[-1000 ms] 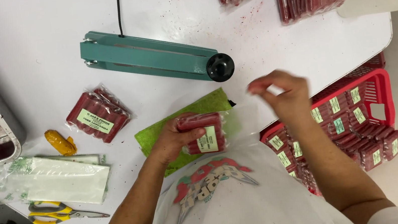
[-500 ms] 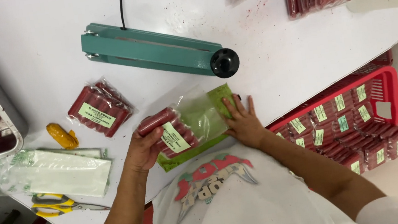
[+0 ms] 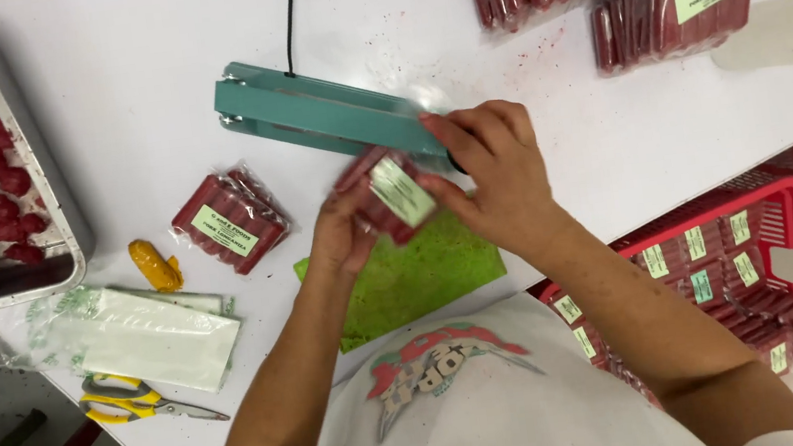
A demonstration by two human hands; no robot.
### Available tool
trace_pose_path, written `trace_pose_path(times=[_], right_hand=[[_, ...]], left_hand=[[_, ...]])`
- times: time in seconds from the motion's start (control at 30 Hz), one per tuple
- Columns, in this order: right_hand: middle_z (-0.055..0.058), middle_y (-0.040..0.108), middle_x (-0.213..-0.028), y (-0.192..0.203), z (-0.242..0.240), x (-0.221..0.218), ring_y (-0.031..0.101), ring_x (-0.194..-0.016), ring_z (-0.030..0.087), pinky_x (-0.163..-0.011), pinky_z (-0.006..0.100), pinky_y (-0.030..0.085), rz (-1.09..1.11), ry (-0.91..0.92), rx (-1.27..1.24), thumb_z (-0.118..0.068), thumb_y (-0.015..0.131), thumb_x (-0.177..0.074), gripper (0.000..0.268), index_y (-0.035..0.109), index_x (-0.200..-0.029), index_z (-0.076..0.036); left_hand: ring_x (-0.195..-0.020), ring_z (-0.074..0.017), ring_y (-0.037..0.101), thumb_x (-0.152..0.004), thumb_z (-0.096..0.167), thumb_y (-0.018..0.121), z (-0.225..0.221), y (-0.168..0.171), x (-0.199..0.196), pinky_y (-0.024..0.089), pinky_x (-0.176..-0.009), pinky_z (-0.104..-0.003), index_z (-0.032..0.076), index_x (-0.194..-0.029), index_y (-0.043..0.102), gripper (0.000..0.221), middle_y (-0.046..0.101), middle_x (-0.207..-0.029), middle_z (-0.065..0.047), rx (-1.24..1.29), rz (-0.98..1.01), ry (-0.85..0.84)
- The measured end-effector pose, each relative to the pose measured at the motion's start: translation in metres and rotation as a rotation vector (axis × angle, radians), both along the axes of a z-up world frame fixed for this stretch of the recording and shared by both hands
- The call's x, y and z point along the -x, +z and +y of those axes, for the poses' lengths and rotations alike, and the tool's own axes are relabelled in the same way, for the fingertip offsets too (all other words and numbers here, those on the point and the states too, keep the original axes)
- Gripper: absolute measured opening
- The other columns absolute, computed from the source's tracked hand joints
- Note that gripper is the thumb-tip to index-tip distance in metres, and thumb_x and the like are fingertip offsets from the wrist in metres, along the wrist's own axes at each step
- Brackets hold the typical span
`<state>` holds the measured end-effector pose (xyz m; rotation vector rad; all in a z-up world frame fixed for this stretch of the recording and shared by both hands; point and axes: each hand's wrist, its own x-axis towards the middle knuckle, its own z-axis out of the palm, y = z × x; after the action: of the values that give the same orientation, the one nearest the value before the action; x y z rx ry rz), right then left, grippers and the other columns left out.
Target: The person repeatedly picks up vacuum-sealed packages of red meat from a red basket, places them under a heat sealer to seal the plastic, and then places the sealed packages onto a white table. The process is repeated for multiple packages throughout the clip.
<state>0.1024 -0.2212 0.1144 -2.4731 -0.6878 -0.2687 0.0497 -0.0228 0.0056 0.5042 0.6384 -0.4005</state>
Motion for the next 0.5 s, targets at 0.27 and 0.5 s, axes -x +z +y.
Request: trace_pose_path(times=[0.27, 0.5], right_hand=[[0.007, 0.066, -0.076, 0.013, 0.018, -0.025, 0.059, -0.083, 0.025, -0.081, 0.034, 0.048, 0.23, -0.065, 0.184, -0.028, 0.06, -0.105, 0.03, 0.069, -0.129, -0.012], [0.008, 0.068, -0.073, 0.006, 0.015, -0.025, 0.061, -0.077, 0.025, -0.076, 0.034, 0.051, 0.296, -0.116, 0.227, -0.03, 0.055, -0.108, 0.031, 0.068, -0.131, -0.015]], left_hand=[[-0.106, -0.0339, 0.071, -0.09, 0.028, 0.072, 0.012, -0.028, -0.004, 0.057, -0.099, -0.051, 0.007, -0.128, 0.066, 0.044, 0.072, -0.12, -0.014, 0.108, 0.094, 0.363], [-0.105, -0.0328, 0.071, -0.086, 0.032, 0.078, 0.023, -0.03, -0.002, 0.058, -0.098, -0.049, 0.007, -0.123, 0.069, 0.046, 0.072, -0.119, -0.013, 0.062, 0.182, 0.393]])
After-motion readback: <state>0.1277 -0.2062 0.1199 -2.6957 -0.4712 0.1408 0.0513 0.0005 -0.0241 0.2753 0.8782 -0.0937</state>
